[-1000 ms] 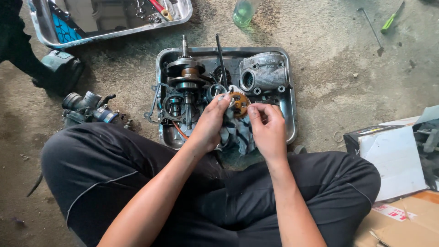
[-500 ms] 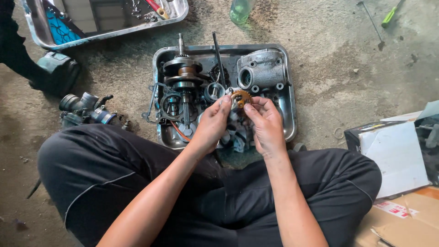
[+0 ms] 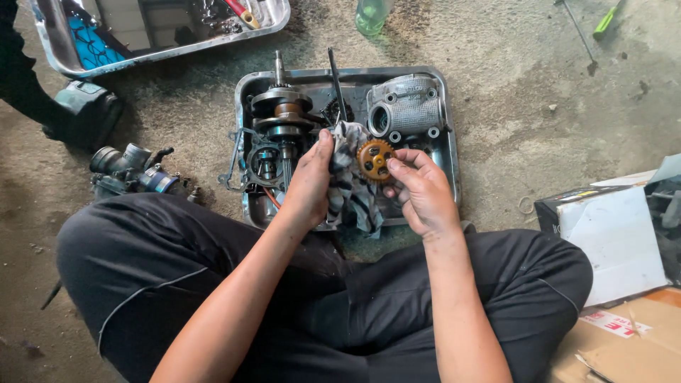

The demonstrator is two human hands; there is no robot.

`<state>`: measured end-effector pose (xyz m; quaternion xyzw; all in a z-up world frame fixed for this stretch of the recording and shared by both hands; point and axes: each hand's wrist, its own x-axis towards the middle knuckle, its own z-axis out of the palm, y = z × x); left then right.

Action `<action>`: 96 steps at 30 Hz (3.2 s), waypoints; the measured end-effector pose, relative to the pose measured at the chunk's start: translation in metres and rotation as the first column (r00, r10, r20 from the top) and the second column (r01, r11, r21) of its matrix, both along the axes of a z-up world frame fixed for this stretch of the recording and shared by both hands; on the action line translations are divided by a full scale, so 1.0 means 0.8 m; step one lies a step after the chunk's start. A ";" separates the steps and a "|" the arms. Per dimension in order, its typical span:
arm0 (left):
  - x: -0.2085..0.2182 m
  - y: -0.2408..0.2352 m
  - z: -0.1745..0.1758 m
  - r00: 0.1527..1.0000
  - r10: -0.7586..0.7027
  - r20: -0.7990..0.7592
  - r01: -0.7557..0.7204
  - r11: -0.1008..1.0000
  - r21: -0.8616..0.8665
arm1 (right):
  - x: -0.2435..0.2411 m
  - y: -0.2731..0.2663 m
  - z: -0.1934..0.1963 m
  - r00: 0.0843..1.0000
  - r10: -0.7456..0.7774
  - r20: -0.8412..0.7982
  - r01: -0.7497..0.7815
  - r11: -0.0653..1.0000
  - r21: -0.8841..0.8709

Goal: The person sits on the floor and wipes various disassembled engine parts with a cloth. They clean the cylinder head, a piston, a gear, and other small components, placing them back into a metal tray after wiping.

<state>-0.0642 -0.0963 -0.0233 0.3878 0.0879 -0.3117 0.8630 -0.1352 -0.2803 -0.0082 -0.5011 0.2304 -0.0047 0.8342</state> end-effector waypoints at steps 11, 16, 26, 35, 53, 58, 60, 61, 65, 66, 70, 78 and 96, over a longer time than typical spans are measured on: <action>-0.003 -0.004 -0.006 0.969 -0.159 0.188 0.148 0.987 0.071 | 0.002 0.003 -0.005 0.984 0.175 -0.034 -0.178 0.972 -0.150; -0.001 -0.006 -0.017 0.980 -0.185 0.066 0.192 0.974 -0.119 | 0.002 0.002 -0.004 0.987 0.145 -0.068 -0.156 0.966 -0.207; -0.012 -0.001 0.012 0.838 -0.281 0.467 -0.024 0.837 0.547 | 0.001 0.009 -0.008 0.988 0.151 -0.011 -0.150 0.963 -0.225; -0.008 -0.007 -0.036 0.955 0.150 0.256 -0.183 0.977 0.109 | -0.009 0.069 -0.005 0.985 0.158 0.075 -0.153 0.986 -0.070; -0.003 -0.002 -0.007 0.845 -0.216 0.490 0.003 0.917 0.399 | 0.007 -0.028 0.024 0.907 0.397 -0.143 -0.405 0.914 -0.027; 0.022 0.017 0.003 0.915 0.077 0.396 -0.225 0.912 0.342 | -0.009 -0.113 0.064 0.884 0.328 -0.334 -0.448 0.799 -0.401; 0.033 0.027 0.007 0.911 0.156 0.382 -0.280 0.913 0.295 | -0.022 -0.154 0.049 0.894 0.252 -0.370 -0.409 0.795 -0.447; 0.037 0.033 0.007 0.903 0.236 0.360 -0.338 0.906 0.254 | -0.030 -0.173 0.040 0.897 0.179 -0.404 -0.377 0.787 -0.489; 0.057 0.063 0.011 0.874 0.391 0.290 -0.430 0.899 0.085 | -0.021 -0.182 -0.018 0.827 0.103 -0.553 -0.488 0.618 -0.616; 0.060 0.070 0.014 0.855 0.425 0.296 -0.460 0.886 0.056 | -0.017 -0.186 -0.039 0.809 0.139 -0.571 -0.552 0.513 -0.658; 0.063 0.086 0.040 0.824 0.495 0.276 -0.528 0.848 0.054 | -0.009 -0.192 -0.076 0.746 0.167 -0.645 -0.661 0.308 -0.684; 0.075 0.120 0.064 0.785 0.532 0.317 -0.557 0.831 -0.015 | -0.023 -0.158 -0.056 0.739 0.109 -0.664 -0.673 0.106 -0.732; 0.084 0.236 0.086 0.745 0.657 0.114 -0.550 0.702 -0.451 | 0.000 0.017 0.032 0.882 0.149 -0.446 -0.434 -0.107 -0.895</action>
